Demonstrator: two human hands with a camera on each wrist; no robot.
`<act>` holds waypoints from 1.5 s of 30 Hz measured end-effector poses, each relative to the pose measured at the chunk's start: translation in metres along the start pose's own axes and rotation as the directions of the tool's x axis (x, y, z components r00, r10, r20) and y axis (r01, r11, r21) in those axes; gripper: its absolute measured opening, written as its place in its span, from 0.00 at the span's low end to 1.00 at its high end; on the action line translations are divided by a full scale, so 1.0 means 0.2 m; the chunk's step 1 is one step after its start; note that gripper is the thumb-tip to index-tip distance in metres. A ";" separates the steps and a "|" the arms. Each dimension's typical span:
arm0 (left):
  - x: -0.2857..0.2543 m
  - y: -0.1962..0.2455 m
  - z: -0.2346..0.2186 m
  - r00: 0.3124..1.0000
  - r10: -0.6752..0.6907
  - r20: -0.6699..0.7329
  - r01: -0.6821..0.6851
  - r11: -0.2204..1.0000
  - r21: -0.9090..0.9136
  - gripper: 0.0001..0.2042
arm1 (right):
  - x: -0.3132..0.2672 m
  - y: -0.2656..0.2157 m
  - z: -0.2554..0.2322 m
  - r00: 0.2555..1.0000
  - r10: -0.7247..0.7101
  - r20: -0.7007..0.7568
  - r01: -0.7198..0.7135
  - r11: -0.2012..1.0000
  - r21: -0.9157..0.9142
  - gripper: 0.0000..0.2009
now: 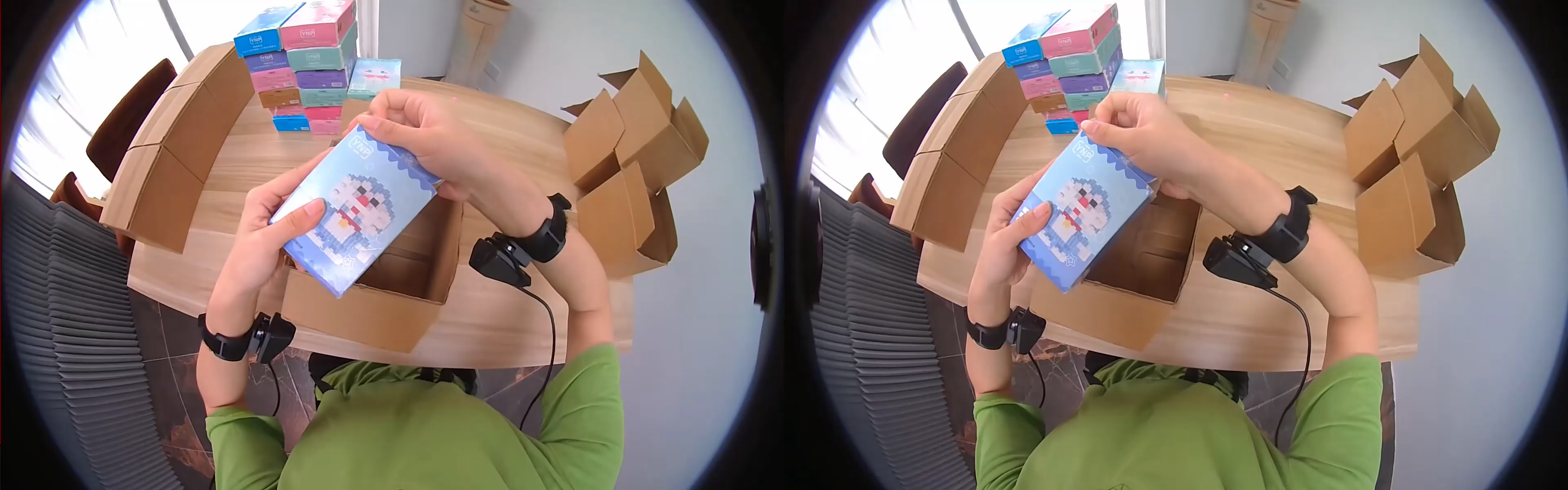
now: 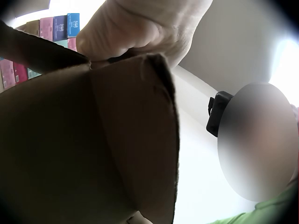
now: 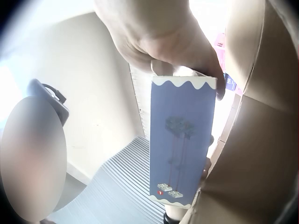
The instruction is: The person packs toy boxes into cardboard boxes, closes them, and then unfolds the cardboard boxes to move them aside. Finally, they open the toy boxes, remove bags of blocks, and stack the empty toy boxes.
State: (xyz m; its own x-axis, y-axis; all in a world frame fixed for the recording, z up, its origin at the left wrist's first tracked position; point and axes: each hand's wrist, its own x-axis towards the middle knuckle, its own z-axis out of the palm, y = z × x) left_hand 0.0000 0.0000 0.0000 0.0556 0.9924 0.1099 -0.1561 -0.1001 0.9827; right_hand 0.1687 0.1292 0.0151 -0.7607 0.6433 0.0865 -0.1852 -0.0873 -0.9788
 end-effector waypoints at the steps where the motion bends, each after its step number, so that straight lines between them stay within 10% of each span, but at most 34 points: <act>1: 0.00 0.00 0.00 1.000 -0.010 -0.003 0.010 1.000 0.002 0.25 | 0.00 0.01 0.00 1.000 0.027 -0.007 -0.027 1.000 0.004 0.08; 11: 0.01 -0.03 0.01 0.999 0.051 -0.017 -0.051 0.999 0.007 0.26 | -0.07 -0.05 -0.12 0.974 0.021 0.226 0.028 0.977 -0.211 0.12; 20: -0.02 0.00 0.03 0.998 0.067 -0.009 -0.067 0.998 0.015 0.25 | -0.11 -0.06 -0.04 0.977 0.106 0.187 -0.156 0.947 0.280 0.09; 26: -0.01 0.02 0.05 0.994 0.111 -0.017 -0.107 0.983 0.149 0.24 | -0.10 -0.05 0.05 0.998 0.064 -0.015 -0.063 0.996 0.064 0.09; 45: 0.00 0.00 0.02 0.994 0.101 -0.045 -0.097 0.992 0.079 0.24 | -0.03 -0.03 -0.01 0.998 0.064 0.004 -0.064 0.992 0.110 0.07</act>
State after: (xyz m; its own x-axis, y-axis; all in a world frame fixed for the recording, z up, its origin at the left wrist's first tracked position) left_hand 0.0039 0.0002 0.0014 -0.0044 0.9794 0.2017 -0.0827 -0.2014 0.9760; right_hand 0.1750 0.1280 0.0200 -0.7732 0.6337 0.0248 -0.2037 -0.2111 -0.9560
